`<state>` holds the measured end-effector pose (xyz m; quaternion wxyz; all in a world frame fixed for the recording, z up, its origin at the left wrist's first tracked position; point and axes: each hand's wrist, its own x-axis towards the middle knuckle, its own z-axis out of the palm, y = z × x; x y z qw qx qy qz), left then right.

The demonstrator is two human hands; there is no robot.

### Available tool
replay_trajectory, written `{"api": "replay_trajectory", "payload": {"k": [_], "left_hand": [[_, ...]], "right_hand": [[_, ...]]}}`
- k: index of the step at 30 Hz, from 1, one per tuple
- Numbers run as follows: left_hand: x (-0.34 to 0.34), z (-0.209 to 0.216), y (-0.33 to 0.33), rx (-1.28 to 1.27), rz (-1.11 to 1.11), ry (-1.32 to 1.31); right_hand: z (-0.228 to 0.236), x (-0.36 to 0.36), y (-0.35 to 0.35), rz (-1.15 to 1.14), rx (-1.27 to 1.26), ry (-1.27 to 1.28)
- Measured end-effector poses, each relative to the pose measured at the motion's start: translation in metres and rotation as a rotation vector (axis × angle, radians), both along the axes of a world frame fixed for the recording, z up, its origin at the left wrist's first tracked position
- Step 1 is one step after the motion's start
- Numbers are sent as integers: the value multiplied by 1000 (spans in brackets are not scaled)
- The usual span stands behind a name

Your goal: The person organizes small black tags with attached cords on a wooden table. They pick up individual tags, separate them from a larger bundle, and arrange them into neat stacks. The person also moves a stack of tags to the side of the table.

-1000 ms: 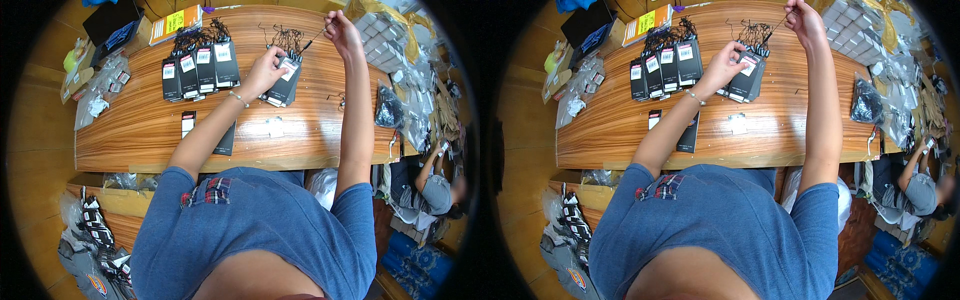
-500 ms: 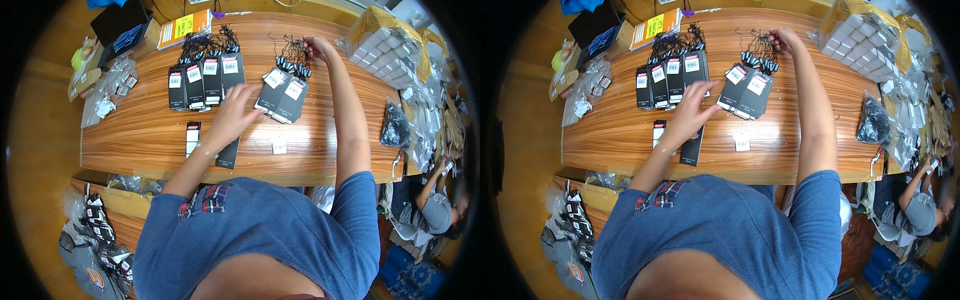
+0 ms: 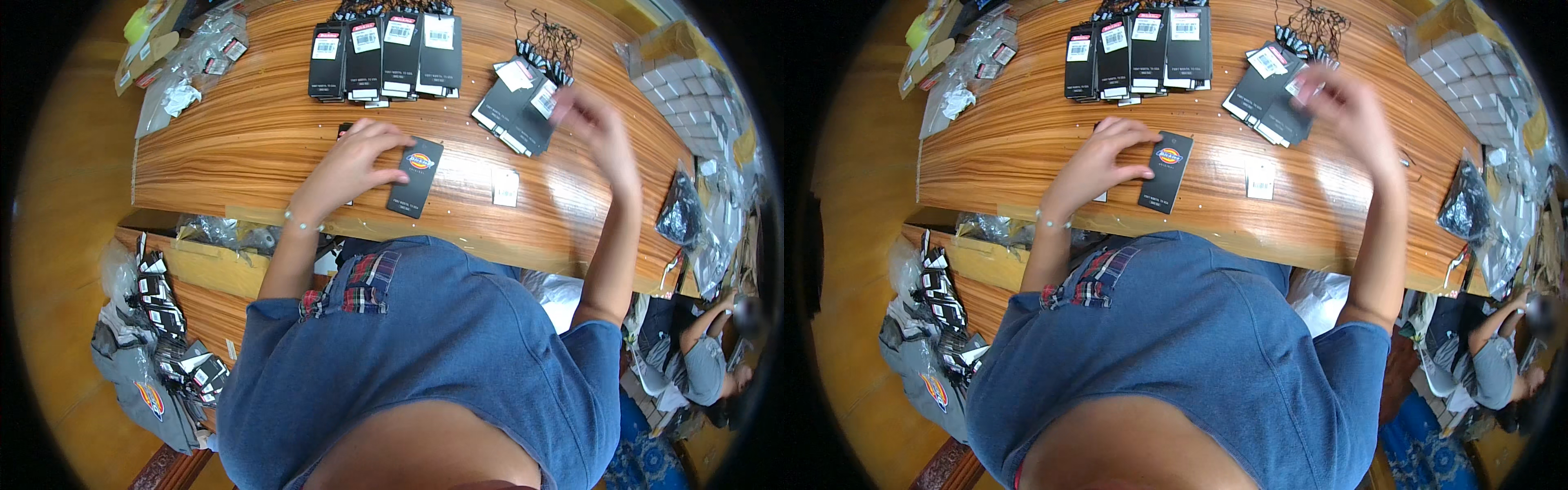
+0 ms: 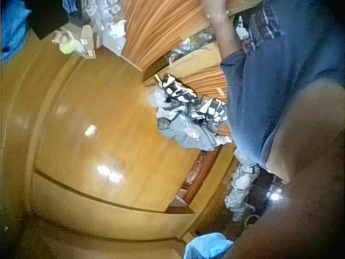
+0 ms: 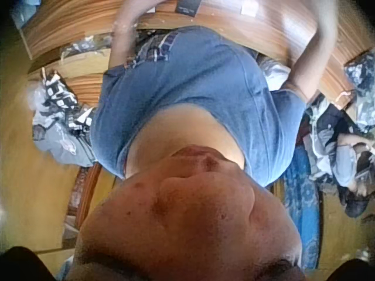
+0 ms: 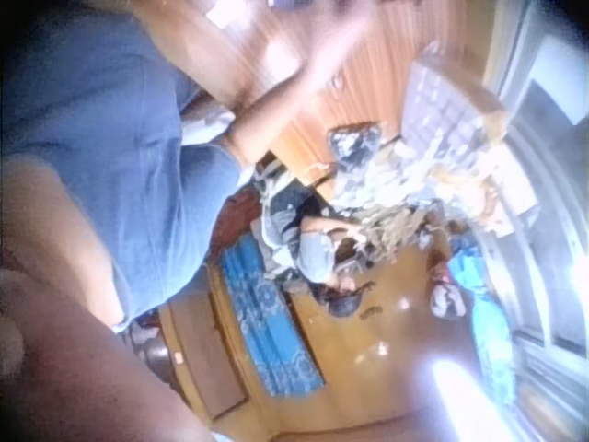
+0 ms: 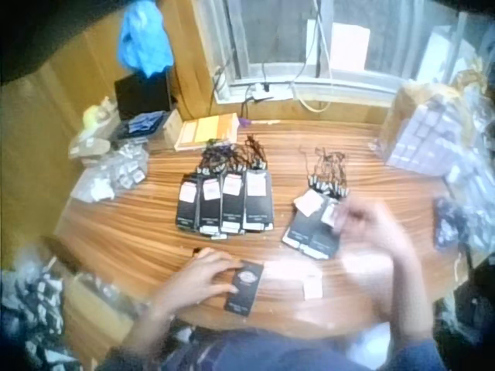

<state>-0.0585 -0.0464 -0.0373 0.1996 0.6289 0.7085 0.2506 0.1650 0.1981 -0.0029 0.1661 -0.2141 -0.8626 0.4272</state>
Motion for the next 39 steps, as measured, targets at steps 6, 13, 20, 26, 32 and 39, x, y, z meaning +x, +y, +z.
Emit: {"api": "replay_trajectory", "payload": {"k": [6,13,20,26,32,39], "left_hand": [[7,-17,26,-48,-49,140],[5,-13,22,133,-59,117],[4,-25,10,59,155,-874],[11,-16,6,-8,268,-996],[28,-7,17,-74,244,-949],[74,-16,36,34,168,-1100]], "right_hand": [[-42,23,-89,-154,117,-236],[-68,31,-95,-282,101,-137],[-70,31,-97,-341,-206,-55],[-64,32,-100,-336,-209,-68],[-51,34,-112,-372,-294,68],[-38,6,-134,-416,-26,231]]}}
